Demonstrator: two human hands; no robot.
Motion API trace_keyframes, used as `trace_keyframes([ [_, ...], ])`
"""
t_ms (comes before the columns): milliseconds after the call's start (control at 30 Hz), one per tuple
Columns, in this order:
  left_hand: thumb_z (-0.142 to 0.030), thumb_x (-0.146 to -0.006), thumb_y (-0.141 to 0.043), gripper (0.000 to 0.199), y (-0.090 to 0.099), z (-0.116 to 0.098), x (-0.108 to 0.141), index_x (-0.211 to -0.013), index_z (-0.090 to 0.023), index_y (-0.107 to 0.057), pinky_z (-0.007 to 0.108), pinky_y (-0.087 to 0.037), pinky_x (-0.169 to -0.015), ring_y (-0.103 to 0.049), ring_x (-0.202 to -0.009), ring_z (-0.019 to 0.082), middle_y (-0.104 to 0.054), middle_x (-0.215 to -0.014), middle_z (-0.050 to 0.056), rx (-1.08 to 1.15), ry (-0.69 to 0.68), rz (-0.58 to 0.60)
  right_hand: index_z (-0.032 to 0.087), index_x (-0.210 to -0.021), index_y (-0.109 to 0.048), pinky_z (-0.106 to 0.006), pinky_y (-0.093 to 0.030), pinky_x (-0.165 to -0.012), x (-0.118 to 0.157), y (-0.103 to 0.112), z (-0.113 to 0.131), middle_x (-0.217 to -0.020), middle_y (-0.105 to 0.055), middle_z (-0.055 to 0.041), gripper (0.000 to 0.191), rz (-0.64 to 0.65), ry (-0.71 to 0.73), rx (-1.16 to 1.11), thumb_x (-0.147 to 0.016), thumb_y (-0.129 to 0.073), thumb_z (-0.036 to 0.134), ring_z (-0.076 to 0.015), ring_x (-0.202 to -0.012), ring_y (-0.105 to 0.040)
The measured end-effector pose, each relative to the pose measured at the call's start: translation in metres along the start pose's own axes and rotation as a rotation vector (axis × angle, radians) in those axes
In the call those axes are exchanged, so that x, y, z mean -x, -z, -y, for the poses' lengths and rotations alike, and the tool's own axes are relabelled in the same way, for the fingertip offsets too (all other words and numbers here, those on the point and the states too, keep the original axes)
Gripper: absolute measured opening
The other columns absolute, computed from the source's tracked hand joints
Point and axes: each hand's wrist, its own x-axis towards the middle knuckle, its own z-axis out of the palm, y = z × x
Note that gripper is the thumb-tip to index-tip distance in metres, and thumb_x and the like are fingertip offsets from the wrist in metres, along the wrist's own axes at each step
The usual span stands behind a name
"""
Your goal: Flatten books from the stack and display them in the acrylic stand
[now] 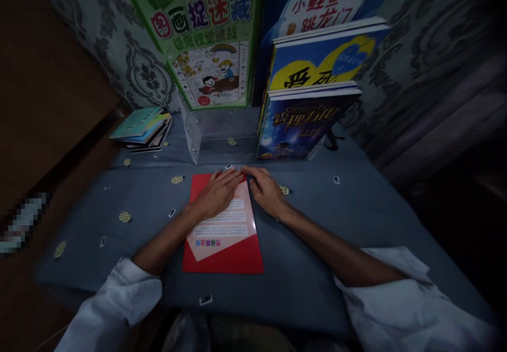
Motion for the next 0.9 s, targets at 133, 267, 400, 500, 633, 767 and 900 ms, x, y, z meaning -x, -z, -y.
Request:
trace_keyframes([
  [133, -0.022, -0.105, -0.031, 0.048, 0.0, 0.0, 0.0, -0.15, -0.019, -0.044, 0.053, -0.026, -0.123, -0.031, -0.153, 0.024, -0.047, -0.158, 0.01, 0.005, 0.001, -0.008, 0.023, -0.133, -0.063, -0.052, -0.048, -0.105, 0.0, 0.001, 0.002, -0.125, -0.069, -0.0097, 0.049, 0.011, 0.011, 0.03, -0.09, -0.043, 0.01, -0.0286, -0.119, -0.059],
  [267, -0.023, -0.105, -0.031, 0.047, 0.003, -0.001, 0.001, -0.15, -0.021, -0.045, 0.053, -0.026, -0.123, -0.031, -0.153, 0.024, -0.048, -0.157, 0.009, 0.019, -0.003, -0.008, 0.024, -0.131, -0.065, -0.051, -0.049, -0.102, -0.001, 0.002, 0.006, -0.122, -0.071, -0.0087, 0.049, 0.031, 0.015, 0.058, -0.088, -0.045, 0.01, -0.0291, -0.115, -0.06],
  [400, -0.021, -0.104, -0.032, 0.046, 0.005, -0.003, 0.001, -0.148, -0.019, -0.048, 0.051, -0.027, -0.123, -0.031, -0.153, 0.025, -0.049, -0.156, 0.009, 0.015, 0.005, -0.004, 0.021, -0.127, -0.066, -0.052, -0.048, -0.102, -0.002, 0.003, 0.011, -0.12, -0.071, -0.0106, 0.044, 0.053, 0.001, 0.085, -0.088, -0.047, 0.013, -0.0306, -0.114, -0.06],
  [500, -0.02, -0.104, -0.034, 0.046, 0.005, -0.004, 0.001, -0.147, -0.018, -0.049, 0.052, -0.026, -0.123, -0.032, -0.152, 0.024, -0.05, -0.155, 0.01, 0.006, 0.01, 0.004, 0.019, -0.126, -0.067, -0.052, -0.047, -0.102, -0.002, 0.003, 0.014, -0.12, -0.071, -0.0117, 0.042, 0.068, -0.003, 0.111, -0.088, -0.048, 0.015, -0.0317, -0.115, -0.06],
  [633, -0.019, -0.104, -0.034, 0.045, 0.006, -0.005, 0.001, -0.146, -0.019, -0.049, 0.052, -0.027, -0.123, -0.033, -0.152, 0.024, -0.05, -0.155, 0.01, -0.005, 0.004, -0.003, 0.019, -0.128, -0.065, -0.051, -0.048, -0.099, -0.001, 0.003, 0.016, -0.122, -0.07, -0.0123, 0.041, 0.079, 0.015, 0.172, -0.09, -0.05, 0.019, -0.0324, -0.114, -0.06],
  [767, -0.021, -0.104, -0.038, 0.044, 0.009, -0.009, 0.002, -0.146, -0.02, -0.05, 0.052, -0.03, -0.121, -0.035, -0.151, 0.025, -0.052, -0.153, 0.009, -0.038, 0.013, -0.012, 0.017, -0.131, -0.064, -0.05, -0.048, -0.096, 0.0, 0.002, 0.017, -0.122, -0.07, -0.0143, 0.041, 0.093, 0.038, 0.269, -0.092, -0.05, 0.024, -0.0334, -0.114, -0.059],
  [900, -0.019, -0.103, -0.04, 0.042, 0.013, -0.011, 0.008, -0.143, -0.017, -0.053, 0.05, -0.031, -0.12, -0.04, -0.148, 0.026, -0.054, -0.151, 0.01, -0.114, 0.053, -0.008, 0.013, -0.13, -0.064, -0.049, -0.047, -0.096, 0.0, 0.003, 0.017, -0.125, -0.069, -0.0159, 0.041, 0.108, 0.048, 0.322, -0.094, -0.048, 0.024, -0.0335, -0.116, -0.059],
])
